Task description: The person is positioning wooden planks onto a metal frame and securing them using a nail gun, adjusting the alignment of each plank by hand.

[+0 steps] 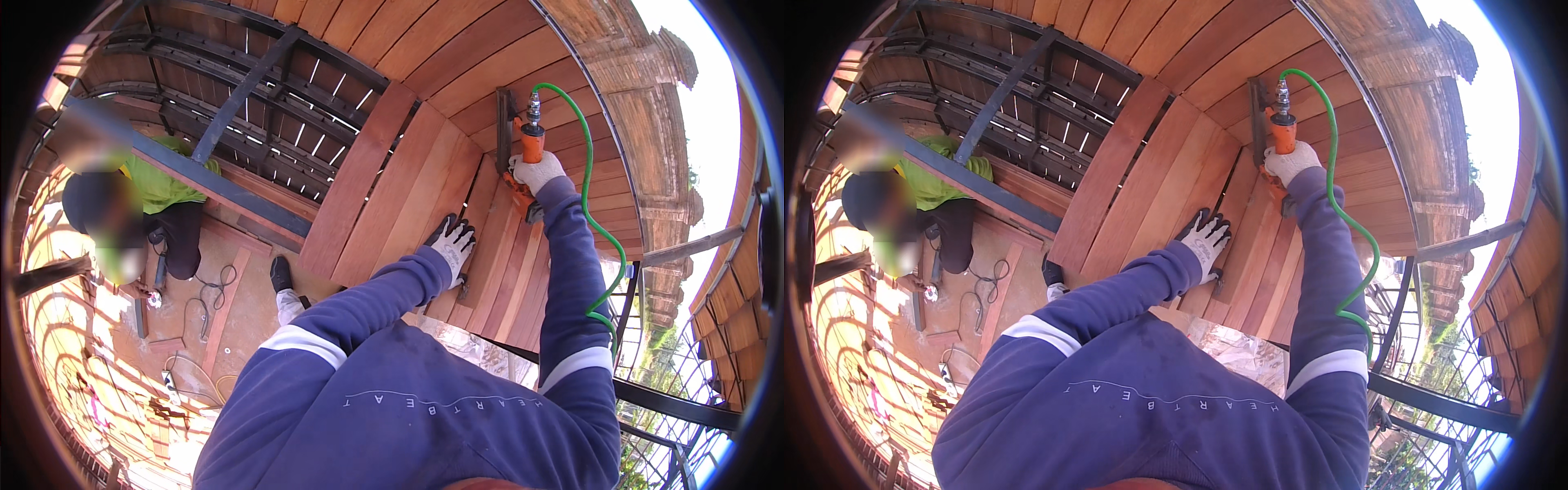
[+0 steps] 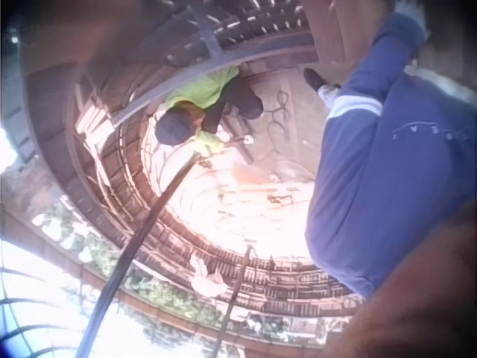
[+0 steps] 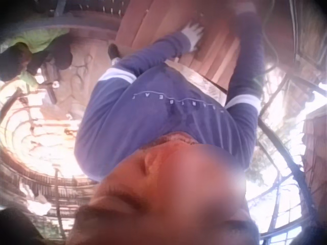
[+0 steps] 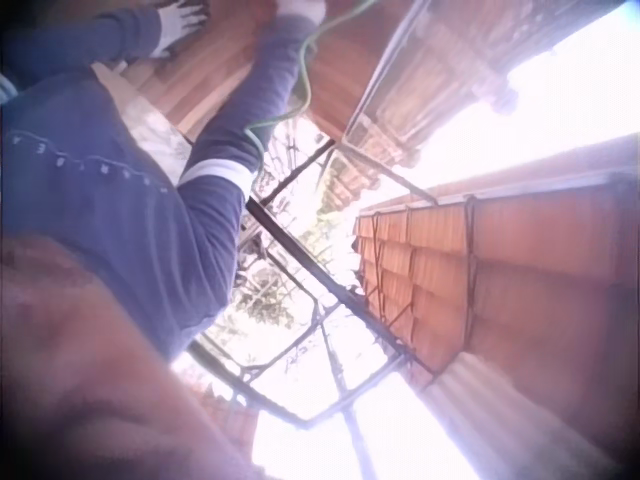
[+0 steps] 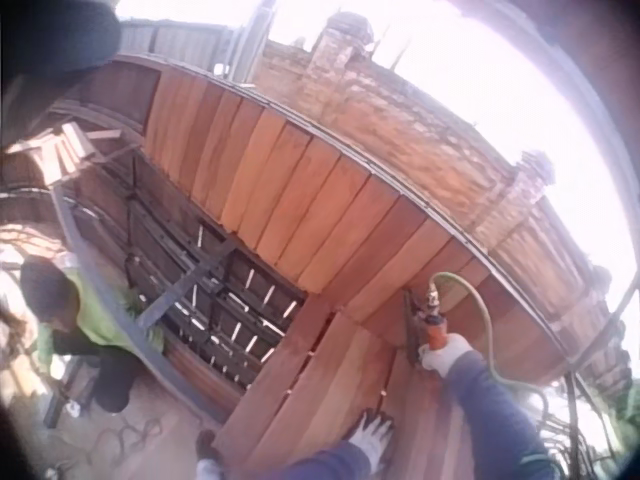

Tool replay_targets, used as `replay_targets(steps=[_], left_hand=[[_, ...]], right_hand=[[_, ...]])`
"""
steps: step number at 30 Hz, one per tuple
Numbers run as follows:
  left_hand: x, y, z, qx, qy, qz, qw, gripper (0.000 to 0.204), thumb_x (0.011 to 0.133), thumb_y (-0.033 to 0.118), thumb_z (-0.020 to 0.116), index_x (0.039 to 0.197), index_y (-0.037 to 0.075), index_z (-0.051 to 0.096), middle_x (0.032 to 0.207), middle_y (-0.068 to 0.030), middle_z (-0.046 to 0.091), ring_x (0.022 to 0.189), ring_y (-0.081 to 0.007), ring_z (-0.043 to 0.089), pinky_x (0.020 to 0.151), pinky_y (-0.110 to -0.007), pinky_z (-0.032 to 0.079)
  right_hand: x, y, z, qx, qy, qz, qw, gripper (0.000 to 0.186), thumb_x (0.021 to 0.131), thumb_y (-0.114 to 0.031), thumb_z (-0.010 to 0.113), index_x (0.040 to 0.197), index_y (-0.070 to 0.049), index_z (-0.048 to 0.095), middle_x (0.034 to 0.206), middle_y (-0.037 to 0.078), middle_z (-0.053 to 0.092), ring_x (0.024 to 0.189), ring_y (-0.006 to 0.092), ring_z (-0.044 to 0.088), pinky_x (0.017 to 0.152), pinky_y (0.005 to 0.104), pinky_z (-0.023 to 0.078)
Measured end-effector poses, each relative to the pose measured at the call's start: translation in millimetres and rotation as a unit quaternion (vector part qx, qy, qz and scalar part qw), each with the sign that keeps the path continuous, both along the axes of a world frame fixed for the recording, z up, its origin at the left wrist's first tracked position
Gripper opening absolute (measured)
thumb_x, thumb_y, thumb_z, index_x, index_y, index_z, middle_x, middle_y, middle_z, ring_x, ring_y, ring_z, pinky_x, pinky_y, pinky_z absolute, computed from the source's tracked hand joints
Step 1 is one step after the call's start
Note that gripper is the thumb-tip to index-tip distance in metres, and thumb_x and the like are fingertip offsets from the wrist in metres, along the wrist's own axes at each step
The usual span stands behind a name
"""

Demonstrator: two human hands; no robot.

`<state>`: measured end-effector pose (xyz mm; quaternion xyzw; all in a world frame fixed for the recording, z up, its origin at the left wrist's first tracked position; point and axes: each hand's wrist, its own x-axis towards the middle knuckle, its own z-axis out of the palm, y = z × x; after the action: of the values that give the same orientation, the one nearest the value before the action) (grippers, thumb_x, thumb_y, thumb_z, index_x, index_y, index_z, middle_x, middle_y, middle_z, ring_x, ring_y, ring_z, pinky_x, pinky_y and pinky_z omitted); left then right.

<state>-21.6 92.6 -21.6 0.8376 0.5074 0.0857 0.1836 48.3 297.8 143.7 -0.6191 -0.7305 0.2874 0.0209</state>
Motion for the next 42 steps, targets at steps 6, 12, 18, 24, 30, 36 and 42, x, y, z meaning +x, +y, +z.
replay_targets(steps=[6, 12, 18, 24, 30, 36, 42], left_hand=[[-1.6, 2.4, 0.0, 0.005, 0.006, 0.004, 1.0, 0.08, 0.094, 0.057, 0.048, 0.155, 0.009, 0.033, 0.164, -0.0116, 0.025, 0.153, -0.0329, 0.016, 0.122, -0.058, 0.003], [-1.3, -2.1, -3.3, 0.023, -0.01, 0.004, 1.0, 0.081, 0.091, 0.058, 0.053, 0.153, 0.008, 0.037, 0.162, -0.0118, 0.03, 0.152, -0.0314, 0.021, 0.123, -0.056, 0.006], [-0.2, -1.8, -5.3, 0.015, -0.02, 0.01, 1.0, 0.081, 0.091, 0.058, 0.054, 0.153, 0.009, 0.037, 0.162, -0.0114, 0.03, 0.152, -0.0304, 0.021, 0.123, -0.055, 0.005], [0.5, -0.6, -8.1, 0.016, -0.027, 0.017, 0.999, 0.083, 0.09, 0.059, 0.055, 0.153, 0.009, 0.037, 0.162, -0.0115, 0.029, 0.152, -0.0303, 0.019, 0.124, -0.054, 0.003], [1.5, -2.1, -5.4, 0.014, -0.021, 0.01, 1.0, 0.083, 0.091, 0.059, 0.054, 0.154, 0.009, 0.036, 0.163, -0.0116, 0.028, 0.153, -0.0299, 0.018, 0.124, -0.054, 0.003], [4.5, 0.9, -10.2, 0.011, -0.022, 0.017, 1.0, 0.081, 0.092, 0.057, 0.053, 0.154, 0.009, 0.036, 0.163, -0.0116, 0.028, 0.153, -0.03, 0.019, 0.124, -0.055, 0.003], [4.7, 0.7, -10.3, 0.015, -0.034, 0.021, 0.999, 0.081, 0.09, 0.057, 0.055, 0.153, 0.009, 0.038, 0.163, -0.0122, 0.028, 0.153, -0.0298, 0.019, 0.124, -0.055, 0.003]], right_hand=[[-7.8, 17.5, -5.2, 0.047, -0.199, 0.201, 0.958, 0.029, 0.072, -0.019, 0.071, 0.095, -0.001, 0.068, 0.08, 0.015, 0.069, 0.076, 0.0296, 0.068, 0.072, 0.0381, 0.053], [-4.2, 31.7, -21.3, 0.026, -0.196, 0.2, 0.96, 0.034, 0.071, -0.018, 0.072, 0.1, -0.002, 0.068, 0.087, 0.017, 0.07, 0.083, 0.0326, 0.068, 0.076, 0.038, 0.052], [-4.5, 35.8, -24.1, 0.018, -0.19, 0.202, 0.961, 0.03, 0.075, -0.016, 0.071, 0.101, -0.001, 0.068, 0.088, 0.013, 0.072, 0.083, 0.0277, 0.069, 0.077, 0.0365, 0.054], [-7.1, 36.4, -22.6, 0.014, -0.177, 0.233, 0.956, 0.03, 0.078, -0.013, 0.07, 0.104, 0.0, 0.069, 0.091, 0.012, 0.072, 0.086, 0.0253, 0.071, 0.078, 0.0354, 0.055], [12.9, 53.5, -38.0, -0.014, -0.135, 0.196, 0.971, 0.03, 0.077, -0.013, 0.07, 0.105, 0.0, 0.069, 0.09, 0.01, 0.072, 0.085, 0.0236, 0.07, 0.077, 0.0346, 0.055], [-21.2, 26.2, -15.5, -0.008, -0.196, 0.213, 0.957, 0.032, 0.077, -0.013, 0.07, 0.107, 0.0, 0.069, 0.091, 0.011, 0.073, 0.086, 0.0228, 0.07, 0.078, 0.0344, 0.055], [-16.7, 24.2, -17.9, 0.006, -0.172, 0.213, 0.962, 0.03, 0.077, -0.012, 0.067, 0.104, 0.001, 0.068, 0.089, 0.009, 0.071, 0.083, 0.0213, 0.068, 0.075, 0.0336, 0.052]])
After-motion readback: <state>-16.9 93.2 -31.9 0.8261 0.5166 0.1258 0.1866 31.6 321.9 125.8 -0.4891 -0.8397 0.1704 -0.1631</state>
